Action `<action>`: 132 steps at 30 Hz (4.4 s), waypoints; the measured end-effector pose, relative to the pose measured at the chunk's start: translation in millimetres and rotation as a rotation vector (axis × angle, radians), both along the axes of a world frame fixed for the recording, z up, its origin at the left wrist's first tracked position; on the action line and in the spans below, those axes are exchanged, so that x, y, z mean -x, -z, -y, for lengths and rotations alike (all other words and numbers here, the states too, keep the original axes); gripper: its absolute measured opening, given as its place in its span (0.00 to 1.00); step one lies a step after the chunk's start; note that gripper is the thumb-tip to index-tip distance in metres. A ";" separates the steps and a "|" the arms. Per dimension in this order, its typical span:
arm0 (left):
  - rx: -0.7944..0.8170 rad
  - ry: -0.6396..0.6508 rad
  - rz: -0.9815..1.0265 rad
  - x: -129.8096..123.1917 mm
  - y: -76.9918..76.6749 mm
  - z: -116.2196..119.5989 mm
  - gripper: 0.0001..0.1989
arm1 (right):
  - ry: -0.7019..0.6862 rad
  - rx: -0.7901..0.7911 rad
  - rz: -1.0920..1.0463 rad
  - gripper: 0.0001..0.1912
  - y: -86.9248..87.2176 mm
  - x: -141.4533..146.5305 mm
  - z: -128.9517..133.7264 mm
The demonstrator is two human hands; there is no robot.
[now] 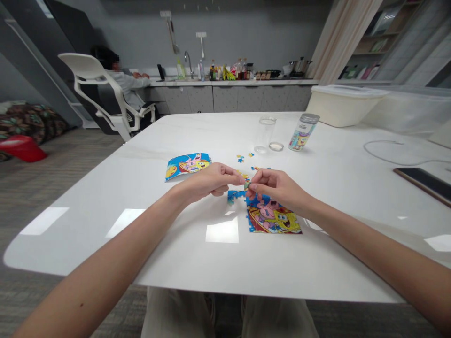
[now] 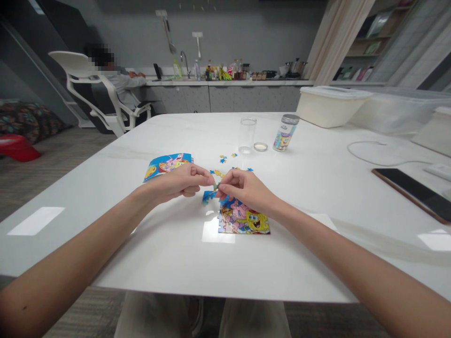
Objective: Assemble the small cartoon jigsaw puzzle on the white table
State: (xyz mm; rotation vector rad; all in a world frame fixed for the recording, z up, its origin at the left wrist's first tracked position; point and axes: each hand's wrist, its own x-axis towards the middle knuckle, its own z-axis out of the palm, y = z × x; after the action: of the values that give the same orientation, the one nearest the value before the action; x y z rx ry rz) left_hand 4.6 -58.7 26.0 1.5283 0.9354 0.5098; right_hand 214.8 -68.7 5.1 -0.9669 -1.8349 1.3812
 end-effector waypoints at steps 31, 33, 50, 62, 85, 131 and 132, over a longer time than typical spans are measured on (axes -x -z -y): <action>-0.527 0.335 -0.633 19.6 4.1 -15.8 0.14 | -0.035 -0.600 0.433 0.03 17.9 23.4 18.0; -0.517 0.343 -0.621 19.7 6.5 -17.2 0.14 | -0.038 -0.632 0.440 0.03 20.5 23.5 17.7; -0.500 0.345 -0.672 22.8 6.4 -19.1 0.17 | -0.203 -0.851 0.496 0.11 16.6 11.8 23.8; -0.479 0.354 -0.684 22.8 3.4 -17.4 0.17 | -0.232 -0.821 0.562 0.12 12.3 12.1 25.7; -0.583 0.296 -0.731 21.0 5.9 -16.7 0.14 | 0.398 -0.757 0.932 0.13 19.6 -40.7 -41.9; -0.529 0.263 -0.745 18.3 5.3 -16.7 0.16 | 0.276 -0.727 1.056 0.16 17.7 -42.7 -44.9; -0.536 0.264 -0.735 18.4 5.3 -16.5 0.14 | 0.273 -0.727 1.050 0.16 17.8 -42.9 -45.1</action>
State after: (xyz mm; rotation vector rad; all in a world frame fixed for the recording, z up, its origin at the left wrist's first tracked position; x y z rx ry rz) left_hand -13.8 -42.1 20.7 2.3703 1.1718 -0.0255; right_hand 257.7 -23.6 -12.8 -1.5612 -2.4813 -0.1152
